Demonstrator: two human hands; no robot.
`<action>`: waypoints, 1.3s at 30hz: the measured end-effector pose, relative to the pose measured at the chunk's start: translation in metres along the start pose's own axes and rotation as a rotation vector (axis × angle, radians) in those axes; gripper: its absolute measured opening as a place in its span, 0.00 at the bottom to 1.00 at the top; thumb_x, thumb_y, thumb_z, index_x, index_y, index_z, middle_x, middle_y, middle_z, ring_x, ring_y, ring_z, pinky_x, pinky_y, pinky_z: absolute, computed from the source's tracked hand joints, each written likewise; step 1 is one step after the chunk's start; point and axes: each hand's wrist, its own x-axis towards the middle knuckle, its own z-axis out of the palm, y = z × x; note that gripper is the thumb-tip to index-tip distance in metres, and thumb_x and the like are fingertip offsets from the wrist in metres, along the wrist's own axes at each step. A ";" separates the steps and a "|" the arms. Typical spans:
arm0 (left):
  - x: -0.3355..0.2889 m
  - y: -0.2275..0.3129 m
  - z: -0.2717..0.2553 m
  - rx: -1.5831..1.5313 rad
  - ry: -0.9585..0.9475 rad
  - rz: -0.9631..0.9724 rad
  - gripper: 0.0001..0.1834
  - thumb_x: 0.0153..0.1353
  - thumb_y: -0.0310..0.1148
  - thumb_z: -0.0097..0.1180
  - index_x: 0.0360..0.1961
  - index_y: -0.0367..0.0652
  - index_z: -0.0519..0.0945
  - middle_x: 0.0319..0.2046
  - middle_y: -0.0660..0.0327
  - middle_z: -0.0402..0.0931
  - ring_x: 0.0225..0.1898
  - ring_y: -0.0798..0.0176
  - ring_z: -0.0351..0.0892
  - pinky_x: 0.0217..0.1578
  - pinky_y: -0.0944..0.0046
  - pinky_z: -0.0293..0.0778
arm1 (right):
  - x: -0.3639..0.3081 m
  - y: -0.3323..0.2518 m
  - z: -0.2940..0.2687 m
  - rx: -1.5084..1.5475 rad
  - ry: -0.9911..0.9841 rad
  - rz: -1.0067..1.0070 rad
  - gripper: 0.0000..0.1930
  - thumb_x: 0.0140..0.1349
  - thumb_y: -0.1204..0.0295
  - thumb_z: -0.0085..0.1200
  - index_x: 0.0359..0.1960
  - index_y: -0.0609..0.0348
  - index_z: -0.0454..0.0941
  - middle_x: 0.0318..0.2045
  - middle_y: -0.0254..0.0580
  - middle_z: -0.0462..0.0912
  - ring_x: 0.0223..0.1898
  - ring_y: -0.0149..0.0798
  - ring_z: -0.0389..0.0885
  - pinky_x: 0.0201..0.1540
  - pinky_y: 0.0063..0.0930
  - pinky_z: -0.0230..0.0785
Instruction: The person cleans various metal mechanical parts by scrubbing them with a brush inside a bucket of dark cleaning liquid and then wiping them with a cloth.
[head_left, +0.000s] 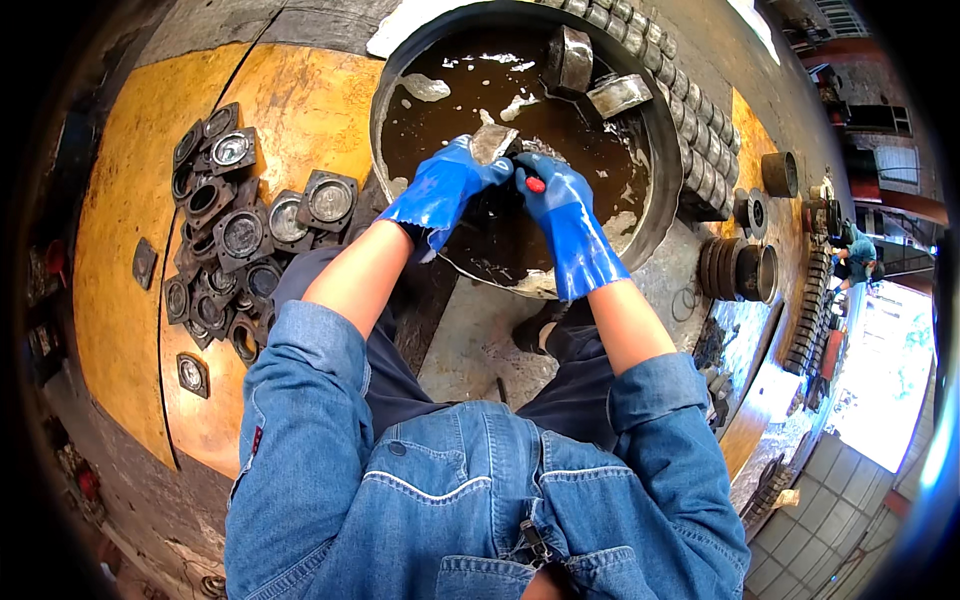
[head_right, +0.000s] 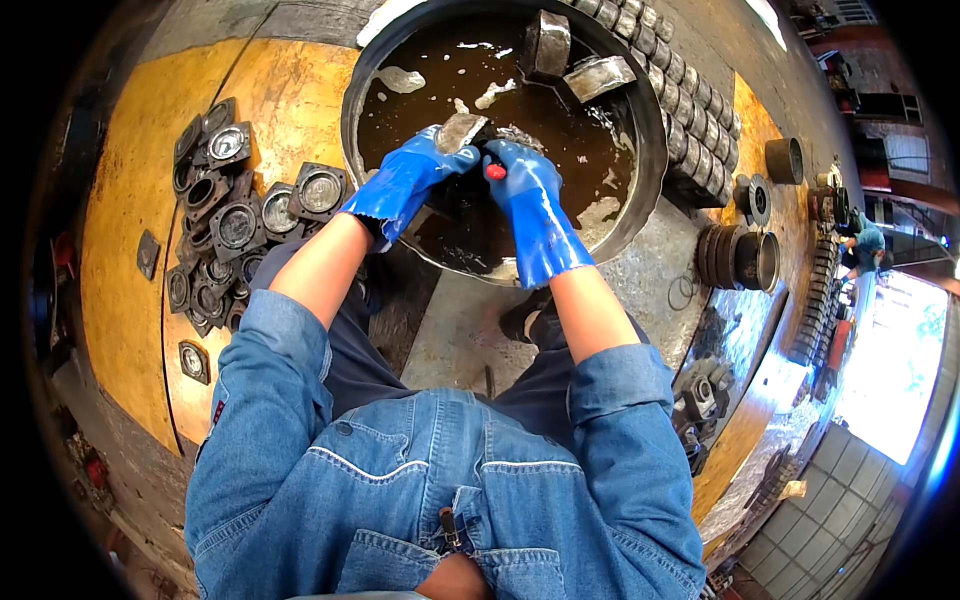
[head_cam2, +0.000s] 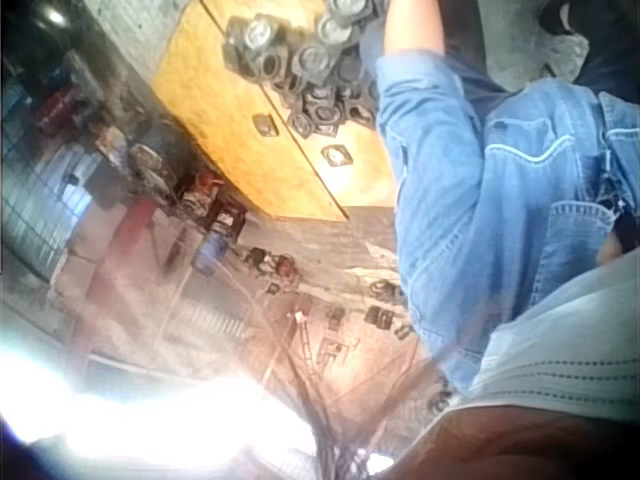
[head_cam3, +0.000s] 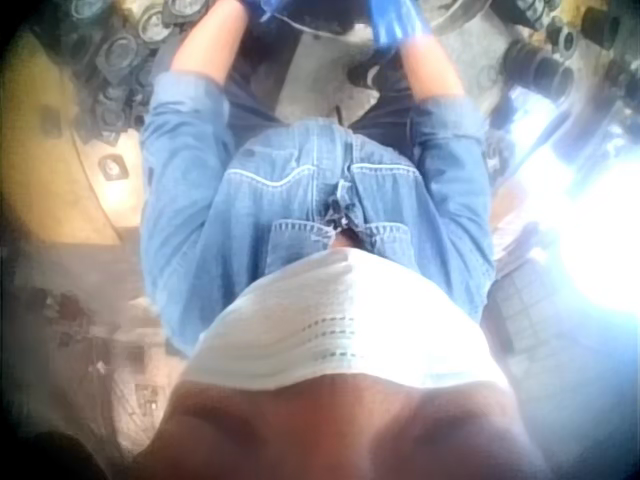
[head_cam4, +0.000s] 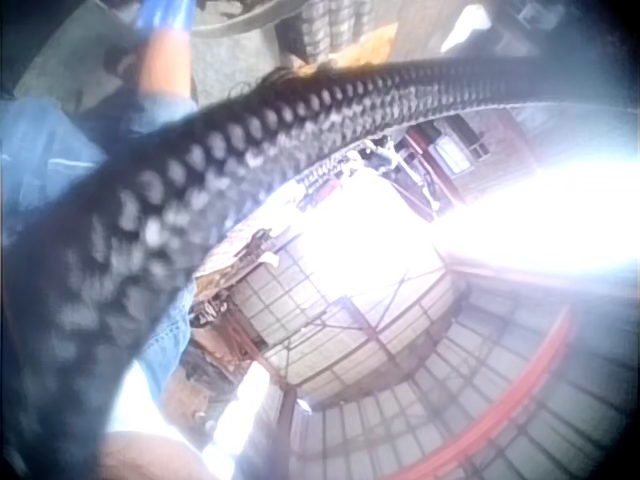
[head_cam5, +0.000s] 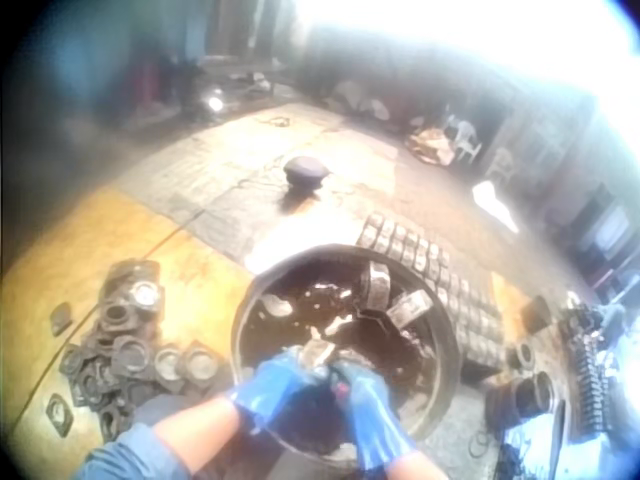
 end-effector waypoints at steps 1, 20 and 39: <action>-0.001 0.002 -0.001 0.000 -0.003 -0.001 0.41 0.58 0.57 0.64 0.66 0.43 0.76 0.59 0.44 0.80 0.62 0.43 0.79 0.61 0.52 0.74 | 0.000 0.004 0.003 0.003 -0.044 0.060 0.15 0.65 0.58 0.60 0.52 0.42 0.86 0.50 0.43 0.88 0.53 0.51 0.85 0.58 0.41 0.77; 0.003 0.000 0.001 -0.033 -0.028 -0.013 0.44 0.55 0.60 0.66 0.67 0.43 0.75 0.59 0.45 0.81 0.60 0.46 0.81 0.60 0.53 0.75 | 0.022 -0.027 -0.012 -0.101 -0.550 0.368 0.23 0.58 0.57 0.64 0.52 0.56 0.86 0.51 0.57 0.86 0.55 0.57 0.85 0.57 0.46 0.78; -0.006 0.010 -0.009 -0.021 -0.079 -0.043 0.41 0.57 0.55 0.66 0.66 0.41 0.75 0.59 0.44 0.79 0.60 0.45 0.79 0.61 0.53 0.73 | 0.005 -0.009 -0.012 0.128 -0.473 0.442 0.23 0.62 0.51 0.62 0.49 0.56 0.86 0.43 0.58 0.88 0.45 0.54 0.88 0.49 0.41 0.79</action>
